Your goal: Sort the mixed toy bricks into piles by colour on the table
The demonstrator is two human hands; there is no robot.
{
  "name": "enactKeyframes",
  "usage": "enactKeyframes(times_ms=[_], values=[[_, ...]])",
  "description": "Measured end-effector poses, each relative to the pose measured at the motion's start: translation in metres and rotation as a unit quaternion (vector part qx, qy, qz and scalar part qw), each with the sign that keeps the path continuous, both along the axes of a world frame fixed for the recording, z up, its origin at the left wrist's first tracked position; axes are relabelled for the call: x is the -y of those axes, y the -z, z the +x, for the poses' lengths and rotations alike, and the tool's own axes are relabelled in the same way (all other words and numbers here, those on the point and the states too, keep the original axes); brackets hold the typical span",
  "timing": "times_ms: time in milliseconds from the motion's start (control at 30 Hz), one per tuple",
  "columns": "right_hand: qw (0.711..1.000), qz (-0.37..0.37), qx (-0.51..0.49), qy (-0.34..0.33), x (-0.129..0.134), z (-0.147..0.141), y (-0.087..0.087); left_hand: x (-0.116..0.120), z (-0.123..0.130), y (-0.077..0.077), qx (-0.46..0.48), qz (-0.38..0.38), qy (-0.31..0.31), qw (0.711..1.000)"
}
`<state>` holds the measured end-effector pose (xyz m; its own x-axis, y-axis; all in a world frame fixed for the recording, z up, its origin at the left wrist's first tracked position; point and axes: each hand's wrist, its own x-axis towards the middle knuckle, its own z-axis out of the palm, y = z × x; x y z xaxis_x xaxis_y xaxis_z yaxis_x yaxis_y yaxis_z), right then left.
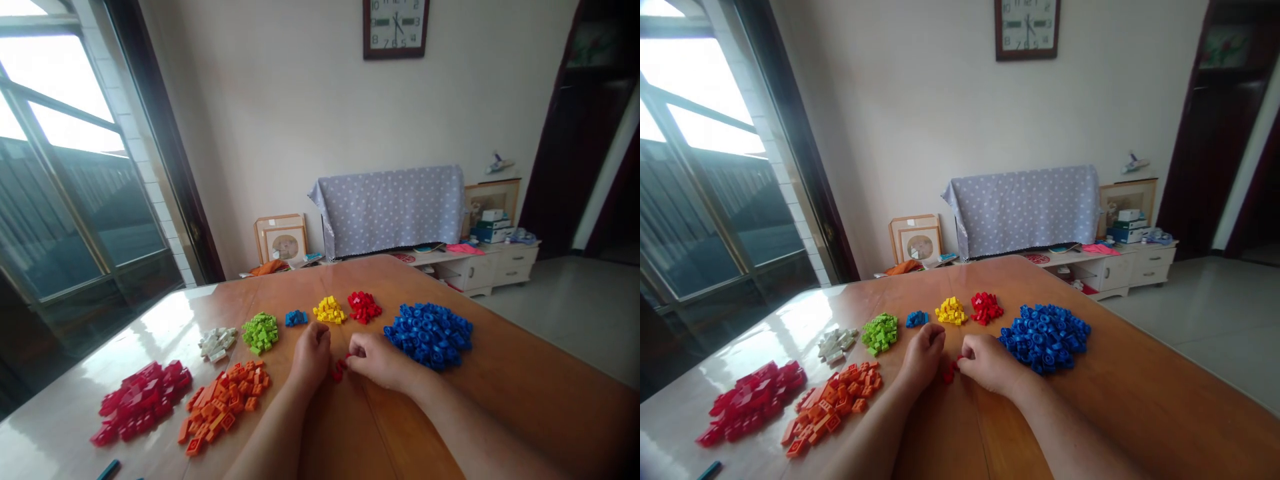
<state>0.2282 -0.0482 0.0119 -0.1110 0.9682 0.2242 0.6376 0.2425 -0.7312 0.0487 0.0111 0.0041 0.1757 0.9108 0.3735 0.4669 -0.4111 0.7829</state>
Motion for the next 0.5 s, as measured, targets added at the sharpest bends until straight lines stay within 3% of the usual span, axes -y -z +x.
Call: enactKeyframes(times_ms=[167,267,367,500], values=[[0.993,0.016,-0.11,0.039,0.0,-0.001,-0.005,-0.006,0.0,0.003,0.036,-0.008,-0.005,0.999],[0.981,-0.04,-0.187,0.04,0.003,-0.003,-0.009,-0.01,-0.001,0.005,0.05,-0.031,-0.01,0.998],[0.955,-0.11,-0.272,0.038,0.008,-0.007,-0.014,-0.013,-0.002,0.008,0.067,-0.039,-0.012,0.997],[0.914,-0.143,-0.377,0.042,0.014,-0.01,-0.022,-0.017,-0.001,0.014,0.092,-0.038,-0.01,0.995]])
